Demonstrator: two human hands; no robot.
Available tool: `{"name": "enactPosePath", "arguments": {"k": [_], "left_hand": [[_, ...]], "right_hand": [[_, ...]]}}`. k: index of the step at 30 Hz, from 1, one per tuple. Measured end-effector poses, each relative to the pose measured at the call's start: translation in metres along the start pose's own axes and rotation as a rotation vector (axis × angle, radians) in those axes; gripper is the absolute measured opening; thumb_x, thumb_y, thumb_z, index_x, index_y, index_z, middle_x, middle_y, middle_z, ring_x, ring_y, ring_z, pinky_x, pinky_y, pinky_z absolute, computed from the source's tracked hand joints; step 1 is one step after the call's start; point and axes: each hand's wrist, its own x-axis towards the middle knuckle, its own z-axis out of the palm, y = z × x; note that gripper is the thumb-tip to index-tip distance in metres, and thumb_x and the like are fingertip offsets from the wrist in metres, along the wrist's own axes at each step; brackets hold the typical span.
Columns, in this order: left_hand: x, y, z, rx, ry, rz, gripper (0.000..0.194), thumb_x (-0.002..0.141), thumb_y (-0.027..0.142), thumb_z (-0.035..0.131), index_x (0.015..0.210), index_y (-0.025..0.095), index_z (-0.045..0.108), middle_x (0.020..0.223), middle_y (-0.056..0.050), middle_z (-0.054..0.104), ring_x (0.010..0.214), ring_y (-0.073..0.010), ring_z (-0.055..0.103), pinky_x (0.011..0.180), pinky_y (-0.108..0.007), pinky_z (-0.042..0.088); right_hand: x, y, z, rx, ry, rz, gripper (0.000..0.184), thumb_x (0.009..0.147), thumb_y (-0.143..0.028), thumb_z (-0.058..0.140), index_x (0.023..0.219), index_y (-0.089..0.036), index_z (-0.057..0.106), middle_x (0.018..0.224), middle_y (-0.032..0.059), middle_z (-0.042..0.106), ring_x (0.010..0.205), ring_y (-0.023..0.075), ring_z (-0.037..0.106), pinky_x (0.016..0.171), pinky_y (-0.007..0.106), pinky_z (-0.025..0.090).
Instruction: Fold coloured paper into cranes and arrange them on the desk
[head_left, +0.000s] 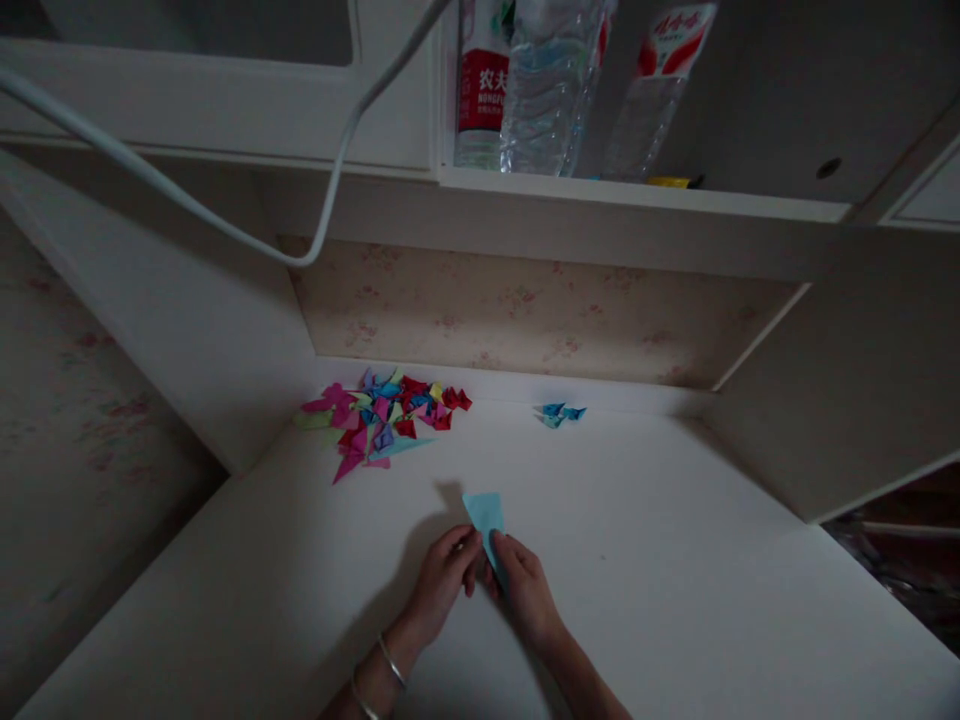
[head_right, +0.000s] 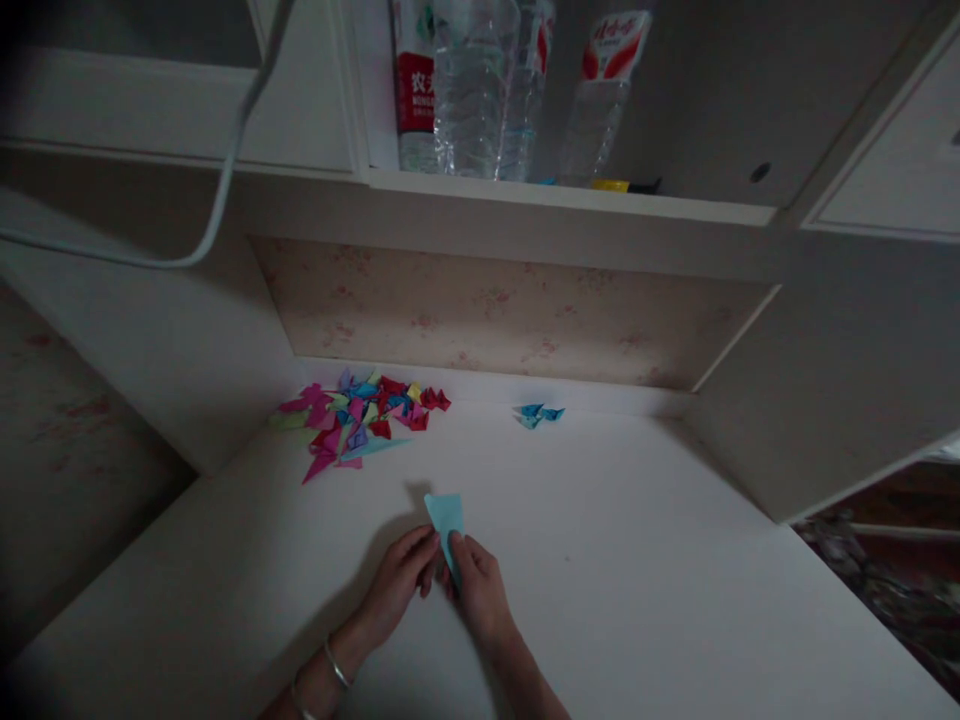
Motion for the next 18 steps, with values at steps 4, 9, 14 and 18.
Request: {"name": "enactPosePath", "arguments": {"k": [4, 9, 14, 18], "left_hand": [[-0.001, -0.004, -0.002, -0.004, 0.031, -0.004, 0.035, 0.085, 0.046, 0.055, 0.07, 0.015, 0.054, 0.054, 0.005, 0.043, 0.047, -0.0076, 0.037, 0.044, -0.019, 0.031], [0.001, -0.008, -0.004, -0.015, 0.058, 0.0, 0.033, 0.084, 0.046, 0.056, 0.072, 0.015, 0.054, 0.057, 0.005, 0.043, 0.05, -0.0082, 0.038, 0.046, -0.02, 0.031], [0.001, -0.011, -0.006, -0.026, 0.058, -0.001, 0.032, 0.085, 0.045, 0.056, 0.072, 0.016, 0.054, 0.057, 0.005, 0.043, 0.05, -0.0083, 0.038, 0.047, -0.021, 0.031], [0.001, -0.013, -0.007, -0.044, 0.063, -0.011, 0.032, 0.085, 0.045, 0.056, 0.072, 0.016, 0.053, 0.057, 0.005, 0.043, 0.05, -0.0084, 0.038, 0.046, -0.021, 0.031]], "right_hand": [[-0.002, 0.001, 0.004, -0.061, -0.013, 0.008, 0.045, 0.089, -0.057, 0.043, 0.068, -0.018, 0.053, 0.056, -0.0028, 0.049, 0.05, 0.0118, 0.041, 0.049, 0.025, 0.028], [-0.005, 0.001, 0.002, -0.181, 0.016, -0.021, 0.046, 0.09, -0.057, 0.042, 0.069, -0.018, 0.054, 0.058, -0.0022, 0.049, 0.054, 0.0119, 0.04, 0.052, 0.025, 0.029], [-0.005, -0.002, -0.001, -0.253, 0.077, -0.062, 0.045, 0.09, -0.055, 0.044, 0.069, -0.017, 0.056, 0.063, -0.0008, 0.049, 0.062, 0.0134, 0.042, 0.058, 0.025, 0.033], [-0.005, -0.004, -0.002, -0.247, 0.102, -0.063, 0.045, 0.089, -0.055, 0.045, 0.072, -0.016, 0.06, 0.067, 0.0008, 0.052, 0.067, 0.0146, 0.044, 0.063, 0.024, 0.036]]}}
